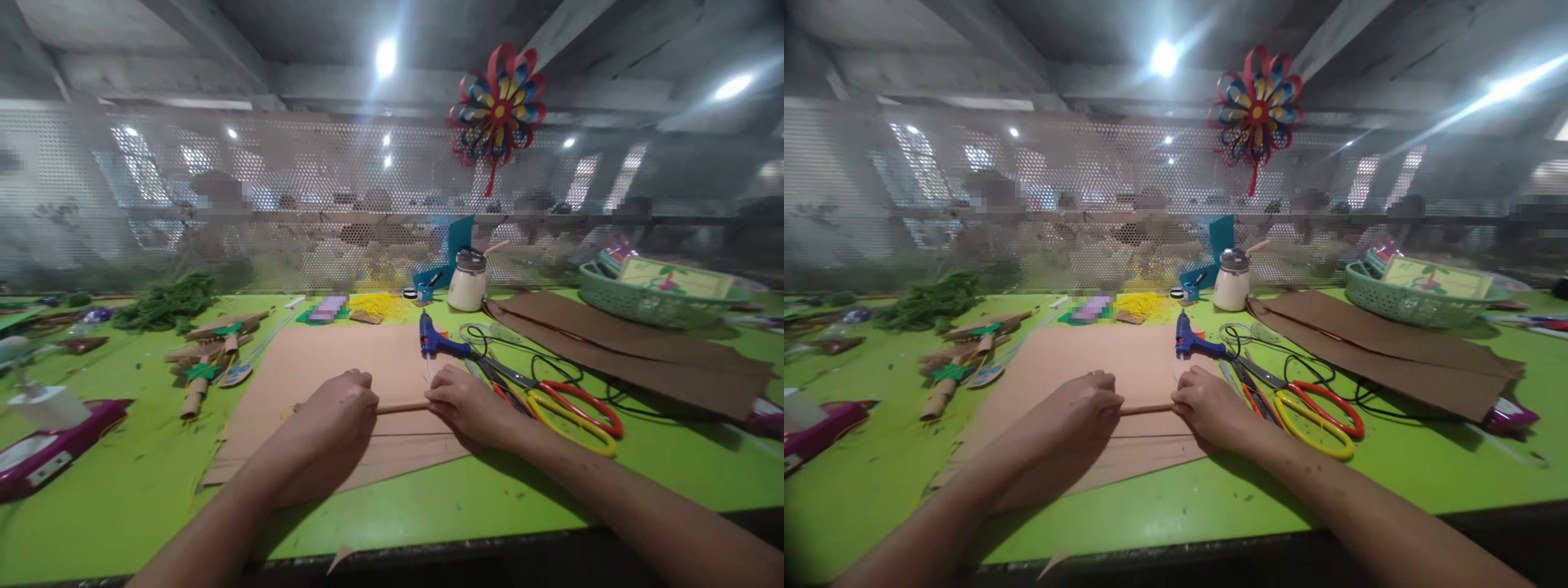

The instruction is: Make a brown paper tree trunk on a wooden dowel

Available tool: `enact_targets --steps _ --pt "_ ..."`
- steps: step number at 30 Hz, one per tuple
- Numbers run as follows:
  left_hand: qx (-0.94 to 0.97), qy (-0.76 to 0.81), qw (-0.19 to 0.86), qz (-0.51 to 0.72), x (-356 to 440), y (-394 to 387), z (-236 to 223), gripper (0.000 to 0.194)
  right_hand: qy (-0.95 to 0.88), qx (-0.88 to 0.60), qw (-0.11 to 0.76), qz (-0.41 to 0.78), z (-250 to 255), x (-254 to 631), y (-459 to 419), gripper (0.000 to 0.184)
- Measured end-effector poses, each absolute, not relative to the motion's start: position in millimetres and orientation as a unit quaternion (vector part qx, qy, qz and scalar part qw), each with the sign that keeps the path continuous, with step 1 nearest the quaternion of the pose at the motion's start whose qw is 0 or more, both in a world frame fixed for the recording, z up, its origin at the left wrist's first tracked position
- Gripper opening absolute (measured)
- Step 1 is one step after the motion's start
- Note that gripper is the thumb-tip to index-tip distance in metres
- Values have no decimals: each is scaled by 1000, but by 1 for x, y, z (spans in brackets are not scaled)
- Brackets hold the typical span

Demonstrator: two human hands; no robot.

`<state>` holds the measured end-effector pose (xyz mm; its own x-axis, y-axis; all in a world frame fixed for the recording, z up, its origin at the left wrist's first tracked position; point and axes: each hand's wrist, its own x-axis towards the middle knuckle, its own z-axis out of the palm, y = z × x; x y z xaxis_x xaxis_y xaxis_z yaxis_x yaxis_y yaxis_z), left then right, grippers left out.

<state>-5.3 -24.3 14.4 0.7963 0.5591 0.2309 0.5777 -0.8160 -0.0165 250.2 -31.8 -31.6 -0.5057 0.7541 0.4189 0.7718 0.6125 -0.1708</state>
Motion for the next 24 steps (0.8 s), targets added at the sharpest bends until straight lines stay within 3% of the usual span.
enact_targets --steps 13,24 --pt "-922 -365 33 -128 -2 -22 8 30 -898 -417 118 -73 -15 247 -30 25" --pt "-931 -345 33 -116 3 -8 -8 26 -885 -440 141 -55 -14 249 -35 22"
